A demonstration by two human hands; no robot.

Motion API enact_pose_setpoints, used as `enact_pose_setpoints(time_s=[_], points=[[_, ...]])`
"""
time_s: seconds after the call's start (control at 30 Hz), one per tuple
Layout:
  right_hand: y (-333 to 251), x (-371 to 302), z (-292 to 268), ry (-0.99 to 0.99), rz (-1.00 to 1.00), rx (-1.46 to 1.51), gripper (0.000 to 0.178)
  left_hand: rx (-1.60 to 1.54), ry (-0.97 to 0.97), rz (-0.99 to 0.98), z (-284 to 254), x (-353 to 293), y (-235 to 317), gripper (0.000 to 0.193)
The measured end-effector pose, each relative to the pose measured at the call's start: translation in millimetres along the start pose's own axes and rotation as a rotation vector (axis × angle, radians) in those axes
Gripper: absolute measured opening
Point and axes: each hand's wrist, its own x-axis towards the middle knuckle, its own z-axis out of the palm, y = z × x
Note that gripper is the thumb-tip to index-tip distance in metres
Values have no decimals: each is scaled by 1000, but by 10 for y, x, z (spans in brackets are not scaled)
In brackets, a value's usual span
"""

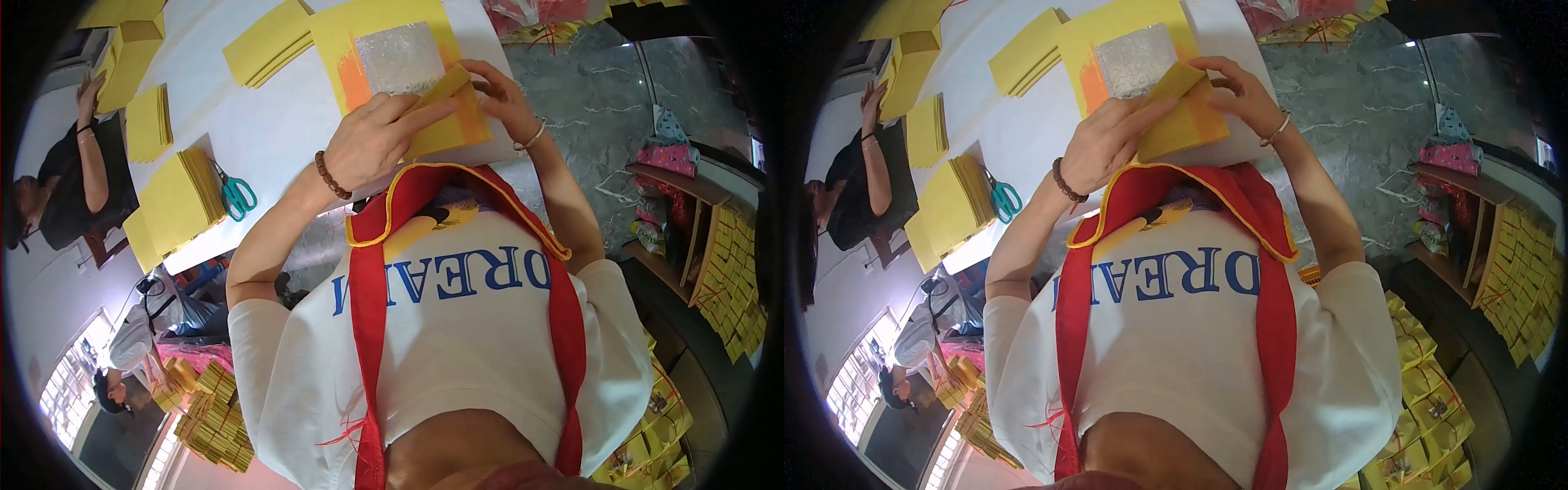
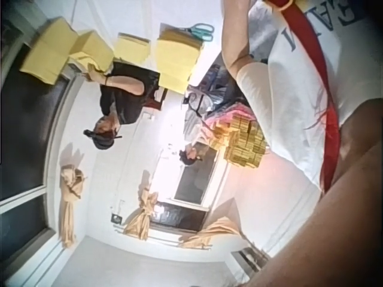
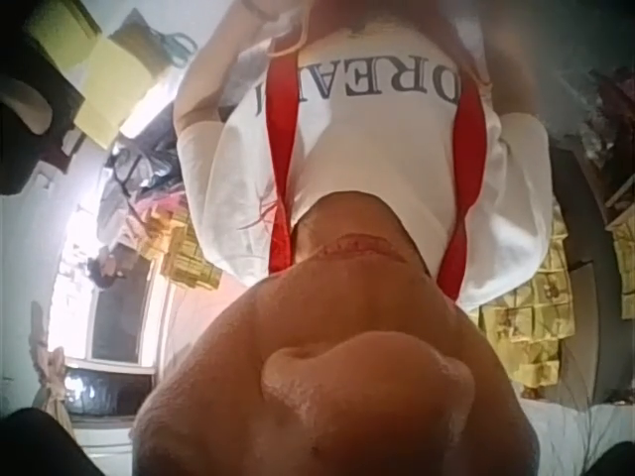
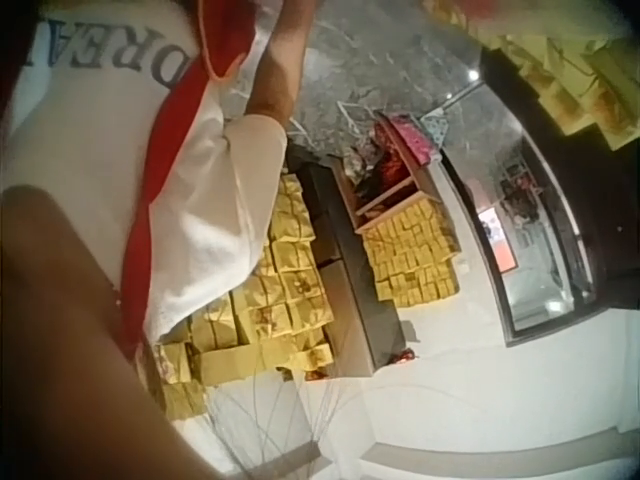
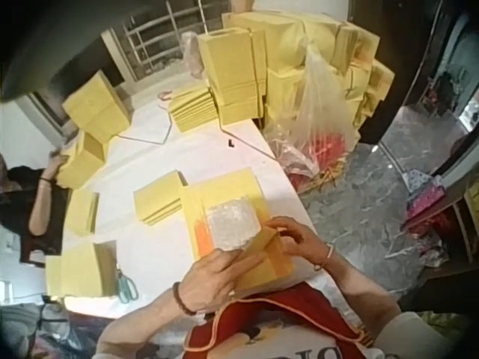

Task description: Folding and stacking yellow ceremonial paper sheets with silver foil squares.

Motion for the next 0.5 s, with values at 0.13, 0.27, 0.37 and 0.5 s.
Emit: enact_pose_setpoints(time_s=[0.13,0.27,0.37,0.5], points=[[-15,24,46,-23,-115,-238,39,165,-57,76,0,-9,38,48],[-64,76,52,-31,-243,-558,36,352,-118,33,3,-26,157,50],[-20,85,-11,-70,-252,-594,33,196,-48,76,-137,-78,153,55],[30,70,-13,-30,-181,-409,27,161,62,-11,-266,-272,-32,63]])
